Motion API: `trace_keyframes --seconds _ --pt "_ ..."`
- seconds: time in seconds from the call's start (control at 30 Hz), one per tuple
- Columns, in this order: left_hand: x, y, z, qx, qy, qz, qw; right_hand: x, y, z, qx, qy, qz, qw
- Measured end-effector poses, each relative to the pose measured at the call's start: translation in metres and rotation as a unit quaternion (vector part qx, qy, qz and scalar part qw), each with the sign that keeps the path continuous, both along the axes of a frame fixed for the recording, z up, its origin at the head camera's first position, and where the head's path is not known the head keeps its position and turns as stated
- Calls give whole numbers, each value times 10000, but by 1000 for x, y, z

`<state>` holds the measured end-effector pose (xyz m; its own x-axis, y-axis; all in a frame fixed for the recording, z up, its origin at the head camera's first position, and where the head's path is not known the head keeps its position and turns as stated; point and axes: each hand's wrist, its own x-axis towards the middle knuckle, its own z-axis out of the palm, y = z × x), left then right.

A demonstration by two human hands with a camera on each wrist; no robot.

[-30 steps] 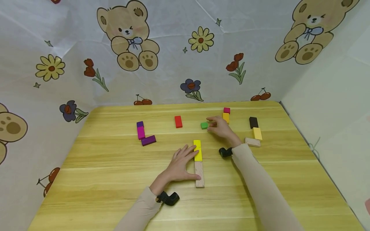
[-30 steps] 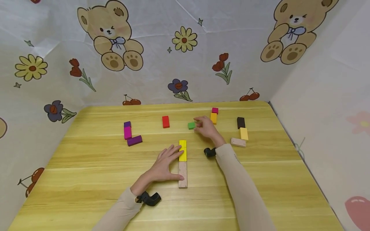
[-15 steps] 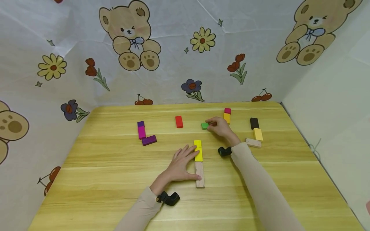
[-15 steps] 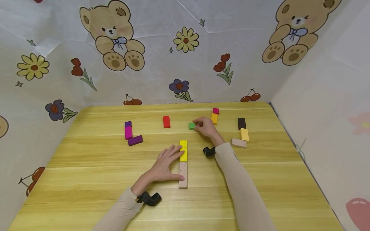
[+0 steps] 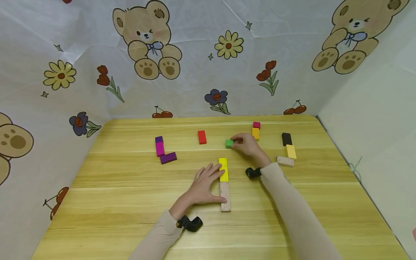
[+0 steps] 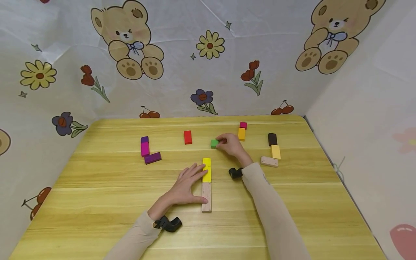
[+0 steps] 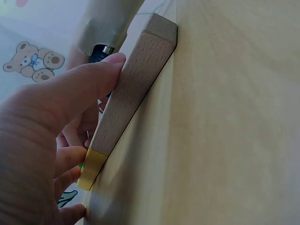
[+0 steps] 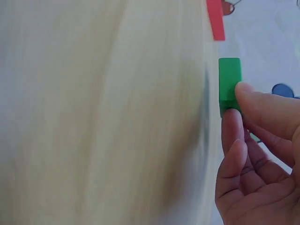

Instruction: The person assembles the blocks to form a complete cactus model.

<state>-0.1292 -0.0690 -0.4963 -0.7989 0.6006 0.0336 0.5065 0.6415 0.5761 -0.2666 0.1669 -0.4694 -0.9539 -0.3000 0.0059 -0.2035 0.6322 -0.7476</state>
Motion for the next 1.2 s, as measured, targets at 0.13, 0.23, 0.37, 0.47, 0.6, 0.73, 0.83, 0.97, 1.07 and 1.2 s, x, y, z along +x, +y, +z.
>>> trace_keyframes --seconds 0.13,0.23,0.37,0.47,0.6,0.73,0.83,0.97,1.07,1.2 --pt "0 0 0 -6 -54 4 10000 6 -4 1 -72 78 111 9999" --pt "0 1 0 12 -43 -5 10000 11 -8 0 -29 89 181 9998" --pt "0 0 0 24 -19 -6 10000 18 -12 0 5 33 301 9995" --pt "0 0 1 36 -28 -1 10000 22 -14 1 -8 -45 376 9993" --pt "1 0 1 40 -35 -5 10000 27 -17 1 24 -98 438 9990" --pt "1 -1 1 66 19 -20 10000 31 -19 2 65 -118 502 9986" --pt "1 -1 1 67 34 -26 10000 32 -20 3 70 -175 524 9984" --pt "0 -1 0 37 -2 -29 10000 34 -21 4 66 -215 589 9980" --pt "0 0 -1 20 -10 -29 10000 34 -21 4 58 -229 645 9976" --pt "0 0 -1 -2 -4 -31 10000 34 -21 4 39 -260 684 9973"
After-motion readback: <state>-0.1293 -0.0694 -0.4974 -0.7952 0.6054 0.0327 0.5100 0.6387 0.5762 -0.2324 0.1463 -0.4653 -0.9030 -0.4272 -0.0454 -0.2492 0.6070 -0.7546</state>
